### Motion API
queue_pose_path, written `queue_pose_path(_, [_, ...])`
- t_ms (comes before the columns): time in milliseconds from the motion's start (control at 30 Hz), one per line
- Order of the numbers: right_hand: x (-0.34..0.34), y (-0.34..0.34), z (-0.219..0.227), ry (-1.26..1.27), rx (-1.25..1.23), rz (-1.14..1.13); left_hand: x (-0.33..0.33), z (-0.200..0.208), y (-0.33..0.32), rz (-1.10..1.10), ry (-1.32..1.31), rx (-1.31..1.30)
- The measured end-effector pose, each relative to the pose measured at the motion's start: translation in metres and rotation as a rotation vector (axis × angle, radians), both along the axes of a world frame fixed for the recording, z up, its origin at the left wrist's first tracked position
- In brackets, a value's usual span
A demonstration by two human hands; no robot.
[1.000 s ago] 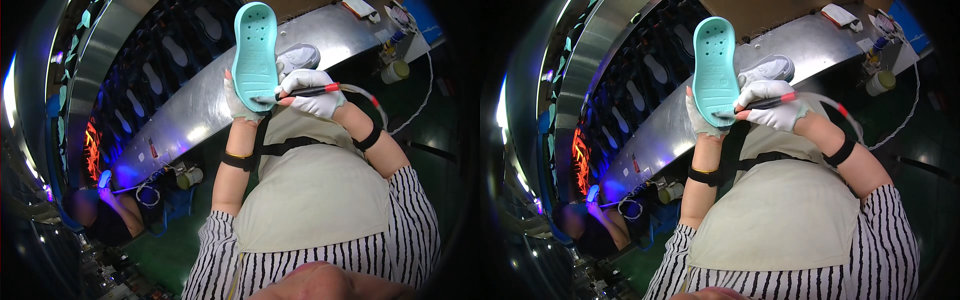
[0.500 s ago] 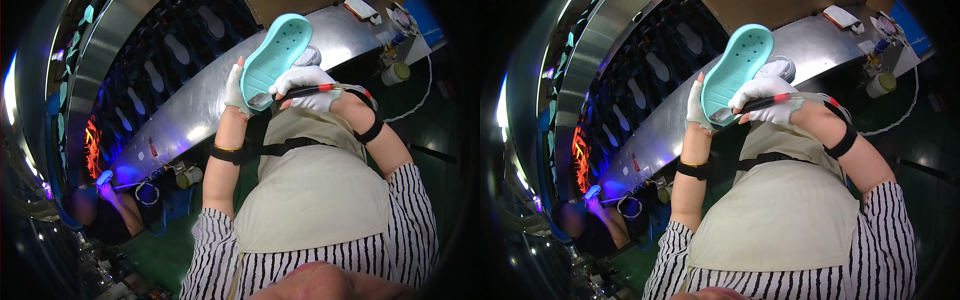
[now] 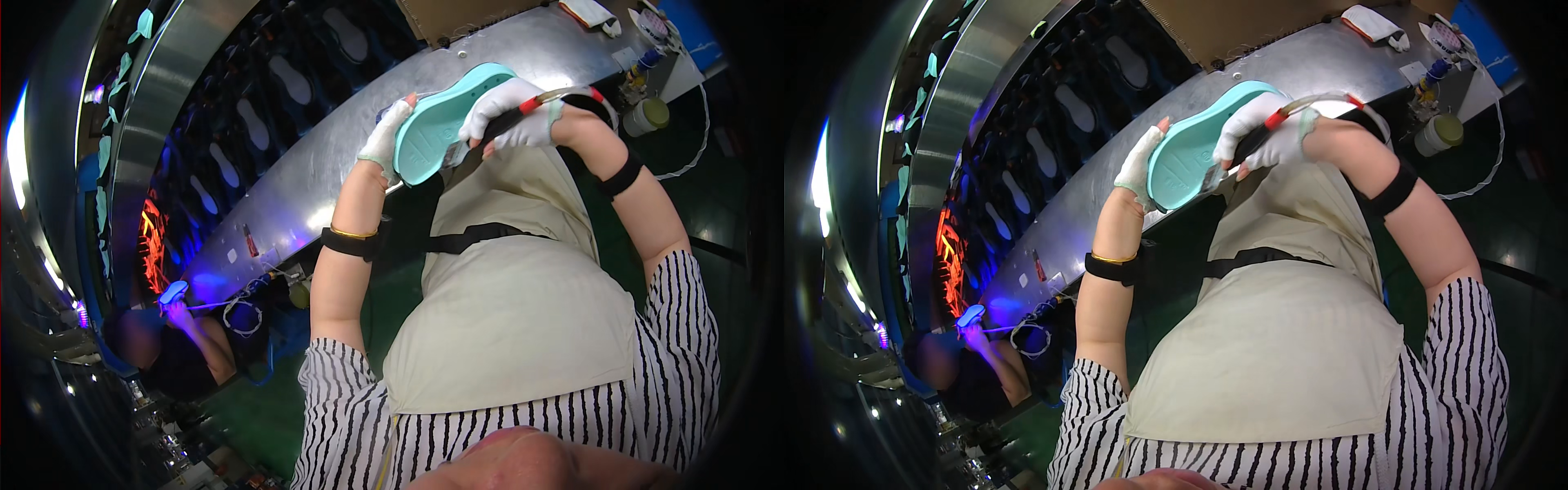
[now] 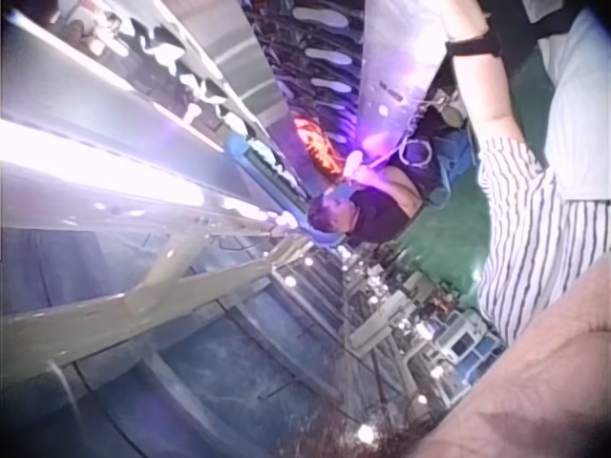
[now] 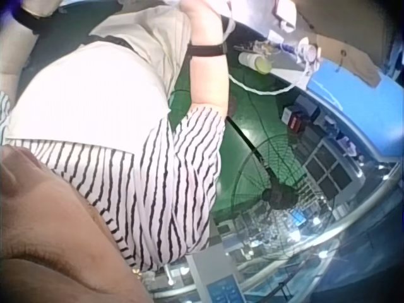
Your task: Applying adhesive or primer to the bottom of shoe soles using a brush.
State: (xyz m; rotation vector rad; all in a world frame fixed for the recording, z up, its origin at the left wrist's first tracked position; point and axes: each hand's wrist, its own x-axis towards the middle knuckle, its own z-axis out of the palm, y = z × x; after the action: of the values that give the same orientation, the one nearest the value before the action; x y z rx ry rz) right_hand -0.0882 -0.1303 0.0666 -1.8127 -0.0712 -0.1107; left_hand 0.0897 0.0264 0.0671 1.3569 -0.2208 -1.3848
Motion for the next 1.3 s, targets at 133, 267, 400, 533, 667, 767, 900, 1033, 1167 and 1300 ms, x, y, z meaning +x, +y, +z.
queue_pose_path(133, [-0.007,-0.01,0.006,0.006,-0.001,-0.102,0.009,-0.008,0.005,-0.021,0.2,-0.072])
queue_pose_path(267, [-0.001,0.021,0.001,-0.062,0.427,-0.325,-0.006,-0.025,0.004,0.052,0.294,-0.469])
queue_pose_path(400, [0.001,0.061,-0.002,-0.024,0.047,-0.413,-0.018,-0.038,-0.001,0.162,0.526,-0.693])
queue_pose_path(533, [0.003,0.05,0.003,0.145,0.463,-0.319,-0.024,-0.045,0.006,0.3,0.803,-0.774])
queue_pose_path(667, [0.014,0.05,0.002,0.07,0.333,-0.519,-0.03,-0.052,0.007,0.429,0.5,-0.622])
queue_pose_path(767, [0.015,0.067,-0.002,-0.383,-0.163,-0.445,-0.034,-0.052,0.007,0.321,0.636,-0.833])
queue_pose_path(900, [0.011,0.068,-0.002,-0.212,0.196,-0.358,-0.035,-0.051,0.009,0.368,0.553,-0.752])
queue_pose_path(1033, [0.024,0.05,0.002,-0.202,0.243,-0.596,-0.039,-0.051,0.012,0.488,0.524,-0.642])
queue_pose_path(1167, [0.028,0.052,0.001,-0.469,-0.12,-0.605,-0.042,-0.049,0.013,0.43,0.441,-0.666])
queue_pose_path(1300, [0.024,0.047,0.002,-0.306,0.17,-0.492,-0.045,-0.038,0.017,0.233,0.471,-0.81])
